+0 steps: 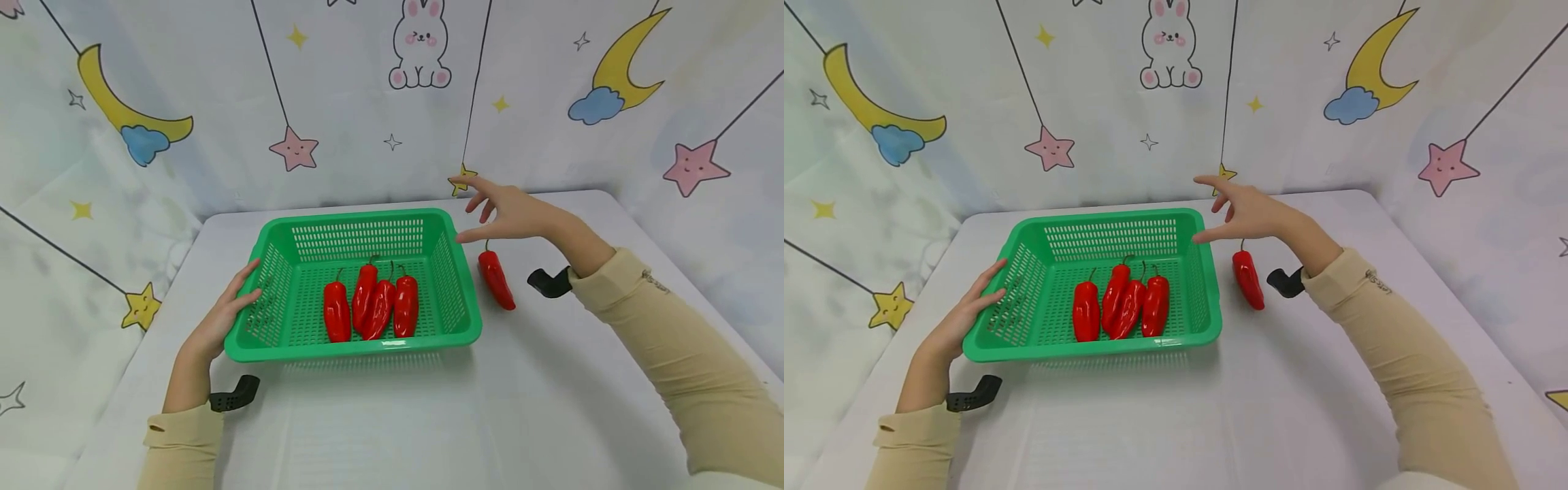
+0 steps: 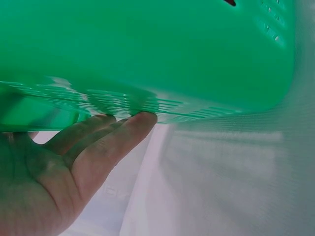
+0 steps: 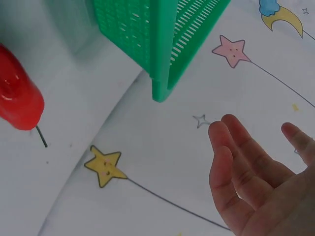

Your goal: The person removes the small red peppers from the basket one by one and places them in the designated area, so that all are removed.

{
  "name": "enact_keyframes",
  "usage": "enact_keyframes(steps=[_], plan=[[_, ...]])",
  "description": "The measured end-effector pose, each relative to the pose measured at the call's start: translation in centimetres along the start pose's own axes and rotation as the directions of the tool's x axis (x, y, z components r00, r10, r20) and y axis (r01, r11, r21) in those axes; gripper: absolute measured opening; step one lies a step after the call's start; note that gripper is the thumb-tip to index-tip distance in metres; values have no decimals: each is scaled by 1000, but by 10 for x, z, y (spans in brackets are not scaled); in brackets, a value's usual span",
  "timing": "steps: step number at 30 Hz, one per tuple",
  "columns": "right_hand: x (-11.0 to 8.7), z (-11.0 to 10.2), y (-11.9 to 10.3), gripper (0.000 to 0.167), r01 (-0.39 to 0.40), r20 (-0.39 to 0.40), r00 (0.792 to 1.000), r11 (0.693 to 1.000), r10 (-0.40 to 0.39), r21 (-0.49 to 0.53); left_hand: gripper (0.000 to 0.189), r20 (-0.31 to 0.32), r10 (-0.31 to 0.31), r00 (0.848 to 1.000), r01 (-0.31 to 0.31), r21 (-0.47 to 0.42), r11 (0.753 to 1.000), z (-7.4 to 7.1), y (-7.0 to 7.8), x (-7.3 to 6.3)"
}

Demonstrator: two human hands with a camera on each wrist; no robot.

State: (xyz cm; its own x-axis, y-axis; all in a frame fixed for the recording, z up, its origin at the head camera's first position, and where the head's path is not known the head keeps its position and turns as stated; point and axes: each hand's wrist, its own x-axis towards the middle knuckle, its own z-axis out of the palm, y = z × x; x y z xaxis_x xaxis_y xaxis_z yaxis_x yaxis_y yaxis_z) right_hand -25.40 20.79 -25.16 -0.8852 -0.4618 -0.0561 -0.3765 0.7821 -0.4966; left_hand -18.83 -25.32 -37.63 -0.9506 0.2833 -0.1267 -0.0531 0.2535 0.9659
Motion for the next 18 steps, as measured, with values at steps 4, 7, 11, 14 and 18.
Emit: enact_keyframes(steps=[4, 7, 11, 14, 18], plan=[[6, 2, -8, 89, 46, -2, 999, 999, -46, -10, 59, -5, -2, 1000, 2, -1, 1000, 1, 0, 0], [9, 4, -15, 90, 58, 6, 998, 998, -58, -22, 59, -2, -5, 1000, 5, -5, 1000, 2, 0, 0], [16, 6, -23, 90, 71, 21, 997, 997, -70, -34, 59, 0, 1, 1000, -1, 6, 1000, 1, 0, 0], [22, 8, -29, 90, 86, 32, 996, 996, -85, -32, 59, -1, 0, 1000, 0, 4, 1000, 0, 0, -1], [29, 10, -38, 90, 114, 45, 993, 993, -113, -28, 59, 4, -4, 1000, 4, -10, 1000, -1, 0, -1]])
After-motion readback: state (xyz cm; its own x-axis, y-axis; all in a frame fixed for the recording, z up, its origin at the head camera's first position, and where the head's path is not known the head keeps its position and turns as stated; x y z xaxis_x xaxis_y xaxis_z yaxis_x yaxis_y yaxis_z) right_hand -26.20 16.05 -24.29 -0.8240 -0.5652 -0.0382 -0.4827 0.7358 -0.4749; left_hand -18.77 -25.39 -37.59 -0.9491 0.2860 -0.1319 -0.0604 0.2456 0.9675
